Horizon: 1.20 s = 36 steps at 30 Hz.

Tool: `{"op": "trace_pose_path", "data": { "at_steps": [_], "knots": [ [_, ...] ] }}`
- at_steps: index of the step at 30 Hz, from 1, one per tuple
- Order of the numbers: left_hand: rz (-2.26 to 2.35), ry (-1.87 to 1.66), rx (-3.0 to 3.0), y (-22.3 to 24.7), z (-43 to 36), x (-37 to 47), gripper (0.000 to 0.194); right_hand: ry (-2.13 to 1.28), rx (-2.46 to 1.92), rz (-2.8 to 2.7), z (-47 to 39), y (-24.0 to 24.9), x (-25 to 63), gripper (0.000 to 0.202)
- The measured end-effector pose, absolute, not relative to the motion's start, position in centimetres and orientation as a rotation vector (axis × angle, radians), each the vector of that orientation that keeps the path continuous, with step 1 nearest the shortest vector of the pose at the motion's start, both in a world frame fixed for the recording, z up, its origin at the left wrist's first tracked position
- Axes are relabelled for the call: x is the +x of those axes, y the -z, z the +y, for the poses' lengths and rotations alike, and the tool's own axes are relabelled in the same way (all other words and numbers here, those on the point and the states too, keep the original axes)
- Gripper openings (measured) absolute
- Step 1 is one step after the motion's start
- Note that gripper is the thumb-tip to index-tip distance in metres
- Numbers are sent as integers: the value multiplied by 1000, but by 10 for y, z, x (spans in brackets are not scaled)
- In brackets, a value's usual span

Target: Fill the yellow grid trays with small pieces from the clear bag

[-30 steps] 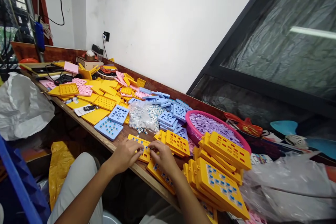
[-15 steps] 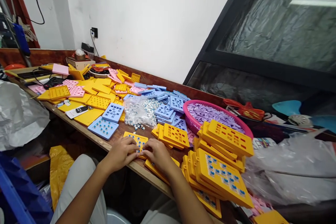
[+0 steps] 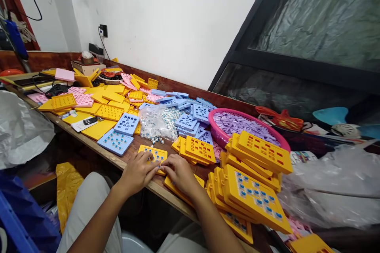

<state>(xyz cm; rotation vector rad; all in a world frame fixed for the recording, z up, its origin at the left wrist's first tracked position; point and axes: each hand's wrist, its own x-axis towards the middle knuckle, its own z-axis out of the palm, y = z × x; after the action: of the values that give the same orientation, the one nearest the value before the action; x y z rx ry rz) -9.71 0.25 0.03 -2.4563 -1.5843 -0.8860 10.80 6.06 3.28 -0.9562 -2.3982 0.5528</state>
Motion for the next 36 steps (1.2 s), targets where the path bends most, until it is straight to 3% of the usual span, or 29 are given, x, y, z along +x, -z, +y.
{"op": "trace_pose_path", "data": {
  "at_steps": [14, 26, 29, 33, 36],
  "knots": [
    [-1591, 1274, -2500, 3, 6, -101, 19, -255, -953, -2427, 59, -21, 102, 9],
    [-1565, 1125, -2420, 5, 7, -94, 22, 232, -952, -2779, 14, -40, 93, 21],
    [-1601, 1114, -2447, 3, 7, -95, 18, 112, -971, -2802, 18, -49, 93, 19],
    [-1687, 1170, -2495, 1, 10, -98, 15, -320, -1043, -2642, 56, -58, 93, 25],
    [-1769, 1201, -2524, -1, 12, -101, 15, -281, -1247, -2448, 94, -60, 81, 20]
  ]
}}
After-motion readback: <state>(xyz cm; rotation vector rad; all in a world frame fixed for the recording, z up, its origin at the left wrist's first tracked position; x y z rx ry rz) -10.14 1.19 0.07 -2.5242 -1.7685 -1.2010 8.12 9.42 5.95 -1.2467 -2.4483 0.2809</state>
